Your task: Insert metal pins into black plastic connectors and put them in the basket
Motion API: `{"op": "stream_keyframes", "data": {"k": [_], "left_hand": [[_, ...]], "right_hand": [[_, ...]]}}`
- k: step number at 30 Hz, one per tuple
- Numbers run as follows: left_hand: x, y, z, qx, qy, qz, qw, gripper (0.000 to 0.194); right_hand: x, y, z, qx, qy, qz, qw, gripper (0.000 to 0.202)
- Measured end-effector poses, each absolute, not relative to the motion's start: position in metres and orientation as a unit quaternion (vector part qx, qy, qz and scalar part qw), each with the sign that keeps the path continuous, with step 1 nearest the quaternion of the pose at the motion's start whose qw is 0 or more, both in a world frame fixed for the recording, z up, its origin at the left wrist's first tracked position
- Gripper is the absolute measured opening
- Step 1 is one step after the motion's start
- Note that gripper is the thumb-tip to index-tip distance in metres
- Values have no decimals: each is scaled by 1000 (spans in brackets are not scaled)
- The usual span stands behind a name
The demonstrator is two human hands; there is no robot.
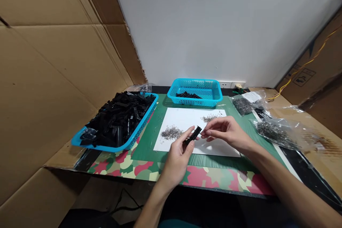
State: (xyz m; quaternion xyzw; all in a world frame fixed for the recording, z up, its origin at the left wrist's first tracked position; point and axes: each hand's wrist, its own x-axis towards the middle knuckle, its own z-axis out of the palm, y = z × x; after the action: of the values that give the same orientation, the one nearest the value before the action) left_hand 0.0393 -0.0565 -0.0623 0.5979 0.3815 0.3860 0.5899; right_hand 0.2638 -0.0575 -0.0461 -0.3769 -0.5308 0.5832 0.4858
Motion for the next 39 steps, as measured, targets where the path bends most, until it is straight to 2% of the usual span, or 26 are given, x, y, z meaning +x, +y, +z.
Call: {"op": "stream_keyframes", "data": {"k": [5, 16, 24, 29, 35, 39], "left_hand": [[43, -60, -65, 595, 409, 370, 585, 64], [45, -58, -63, 568, 418, 388, 594, 46], [48, -62, -61, 608, 471, 352, 534, 50], [49, -66, -55, 678, 466, 297, 485, 39], [49, -69, -55, 705, 480, 267, 449, 41], [49, -70, -57, 709, 484, 261, 442, 41]], "right_hand": [[266, -57, -44, -418, -559, 520, 492, 18], [263, -57, -46, -463, -506, 552, 474, 26], [265, -56, -52, -500, -584, 483, 418, 8], [264, -61, -49, -525, -649, 401, 378, 25], [263, -71, -42, -509, -749, 313, 287, 41], [261, -74, -40, -513, -760, 295, 269, 42]]}}
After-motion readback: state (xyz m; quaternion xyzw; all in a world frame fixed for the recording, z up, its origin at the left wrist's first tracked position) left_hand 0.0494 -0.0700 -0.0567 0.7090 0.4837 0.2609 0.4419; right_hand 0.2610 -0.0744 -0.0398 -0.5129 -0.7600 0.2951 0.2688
